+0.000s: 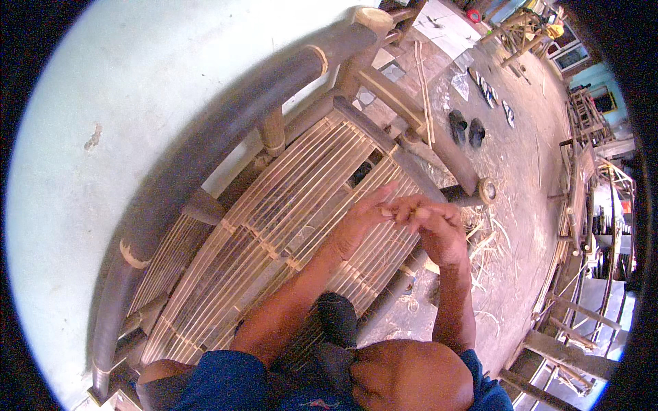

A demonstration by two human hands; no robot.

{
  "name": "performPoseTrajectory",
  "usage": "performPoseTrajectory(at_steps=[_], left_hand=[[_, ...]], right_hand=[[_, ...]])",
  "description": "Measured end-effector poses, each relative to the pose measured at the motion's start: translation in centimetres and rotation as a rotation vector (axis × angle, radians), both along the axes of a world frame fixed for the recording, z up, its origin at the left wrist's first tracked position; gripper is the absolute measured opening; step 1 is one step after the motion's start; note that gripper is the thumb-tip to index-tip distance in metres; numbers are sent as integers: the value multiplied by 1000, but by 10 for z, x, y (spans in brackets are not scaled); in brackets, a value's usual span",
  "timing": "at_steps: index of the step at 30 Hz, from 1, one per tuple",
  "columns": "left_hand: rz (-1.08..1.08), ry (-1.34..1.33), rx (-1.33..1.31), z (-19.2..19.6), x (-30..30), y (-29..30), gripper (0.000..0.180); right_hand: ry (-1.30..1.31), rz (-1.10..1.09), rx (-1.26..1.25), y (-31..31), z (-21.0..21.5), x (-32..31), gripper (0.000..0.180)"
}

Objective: The person weaves thin bamboo strips into a mat using a bamboo frame. They interlace the strips by hand, occasionally using a knife to trim excess material and a hammer to secure the weave.

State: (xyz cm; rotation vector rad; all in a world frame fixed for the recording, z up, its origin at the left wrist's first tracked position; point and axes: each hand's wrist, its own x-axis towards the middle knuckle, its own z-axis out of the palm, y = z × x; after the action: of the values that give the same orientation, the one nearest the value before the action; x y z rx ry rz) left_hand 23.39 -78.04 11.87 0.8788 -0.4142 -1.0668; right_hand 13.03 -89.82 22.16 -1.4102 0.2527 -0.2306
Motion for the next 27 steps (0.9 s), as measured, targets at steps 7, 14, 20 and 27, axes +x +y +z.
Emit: performPoseTrajectory(at_steps=[7,14,20,27], left_hand=[[340,-284,-78,103,13,5,27],[-355,-756,-311,169,-66,7,34],[-173,-736,-261,137,-94,-2,33],[-343,-1324,120,85,-81,-6,41]], right_hand=[[313,320,180,11,-4,-10,76],[74,-165,273,3,29,-14,75],[-686,-499,123,-107,86,-105,53],[1338,-495,-1391,-149,-52,-168,44]])
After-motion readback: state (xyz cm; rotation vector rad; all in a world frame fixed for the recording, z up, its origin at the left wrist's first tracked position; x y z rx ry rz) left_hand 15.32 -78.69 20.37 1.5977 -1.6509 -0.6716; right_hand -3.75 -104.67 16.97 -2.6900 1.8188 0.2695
